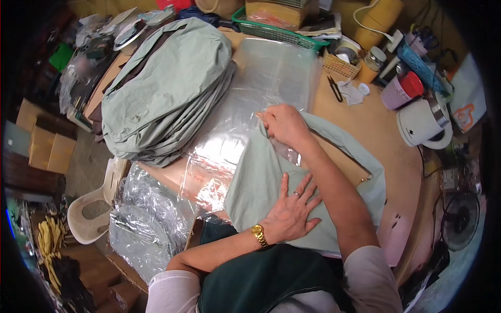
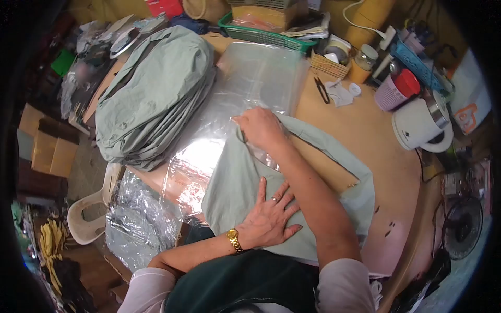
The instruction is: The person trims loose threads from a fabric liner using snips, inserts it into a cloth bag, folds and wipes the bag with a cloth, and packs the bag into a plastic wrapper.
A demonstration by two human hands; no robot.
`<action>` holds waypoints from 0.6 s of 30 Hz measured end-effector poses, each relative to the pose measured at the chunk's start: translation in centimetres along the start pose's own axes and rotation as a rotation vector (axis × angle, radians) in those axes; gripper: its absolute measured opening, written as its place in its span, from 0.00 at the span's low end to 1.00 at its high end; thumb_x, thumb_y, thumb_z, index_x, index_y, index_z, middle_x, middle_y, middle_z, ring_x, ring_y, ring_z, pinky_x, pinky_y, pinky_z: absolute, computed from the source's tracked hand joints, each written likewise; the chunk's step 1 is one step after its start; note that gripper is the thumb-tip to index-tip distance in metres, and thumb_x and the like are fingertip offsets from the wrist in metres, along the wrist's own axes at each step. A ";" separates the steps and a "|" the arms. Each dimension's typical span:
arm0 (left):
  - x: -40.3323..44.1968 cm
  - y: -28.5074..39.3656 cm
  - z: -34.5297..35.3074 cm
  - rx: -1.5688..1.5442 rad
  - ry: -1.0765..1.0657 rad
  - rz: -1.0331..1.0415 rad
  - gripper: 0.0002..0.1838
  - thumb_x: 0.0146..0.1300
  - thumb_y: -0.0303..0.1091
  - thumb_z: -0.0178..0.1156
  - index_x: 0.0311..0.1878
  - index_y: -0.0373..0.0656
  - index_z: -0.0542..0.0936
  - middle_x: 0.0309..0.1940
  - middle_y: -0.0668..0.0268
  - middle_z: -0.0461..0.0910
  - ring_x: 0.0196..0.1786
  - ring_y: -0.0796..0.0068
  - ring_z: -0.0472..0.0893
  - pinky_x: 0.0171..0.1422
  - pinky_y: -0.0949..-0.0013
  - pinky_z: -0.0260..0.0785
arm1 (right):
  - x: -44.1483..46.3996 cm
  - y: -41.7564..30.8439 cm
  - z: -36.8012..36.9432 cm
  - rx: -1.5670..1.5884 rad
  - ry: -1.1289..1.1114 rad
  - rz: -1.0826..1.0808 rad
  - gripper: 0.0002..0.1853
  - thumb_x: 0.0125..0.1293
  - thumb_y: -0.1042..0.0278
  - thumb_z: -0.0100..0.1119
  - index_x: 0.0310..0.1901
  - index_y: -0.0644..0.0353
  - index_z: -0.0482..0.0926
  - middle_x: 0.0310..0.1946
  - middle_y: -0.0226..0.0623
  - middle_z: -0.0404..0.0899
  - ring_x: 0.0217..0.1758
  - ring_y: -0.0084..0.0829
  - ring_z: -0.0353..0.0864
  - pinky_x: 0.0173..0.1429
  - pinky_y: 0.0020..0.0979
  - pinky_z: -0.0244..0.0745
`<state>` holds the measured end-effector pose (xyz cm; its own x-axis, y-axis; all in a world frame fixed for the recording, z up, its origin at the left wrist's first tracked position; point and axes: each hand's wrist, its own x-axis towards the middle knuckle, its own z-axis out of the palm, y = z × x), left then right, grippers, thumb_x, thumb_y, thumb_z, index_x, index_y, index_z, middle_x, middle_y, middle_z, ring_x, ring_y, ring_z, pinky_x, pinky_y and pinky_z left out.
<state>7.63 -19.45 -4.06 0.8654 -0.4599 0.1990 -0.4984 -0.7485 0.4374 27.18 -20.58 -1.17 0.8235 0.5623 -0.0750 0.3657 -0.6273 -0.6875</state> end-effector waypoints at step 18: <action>2.5 0.1 -3.6 -0.320 0.047 -0.285 0.37 0.61 0.39 0.66 0.71 0.37 0.65 0.68 0.48 0.63 0.63 0.48 0.70 0.67 0.51 0.64 | -19.9 7.5 -5.0 -0.458 0.403 -0.086 0.13 0.57 0.74 0.67 0.45 0.59 0.81 0.44 0.37 0.80 0.50 0.40 0.76 0.56 0.40 0.65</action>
<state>9.92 -18.95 -0.33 0.9712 -0.2282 0.0678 -0.2044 -0.6534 0.7289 15.70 -39.18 -1.20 0.8494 0.4291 0.3074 0.5134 -0.8069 -0.2922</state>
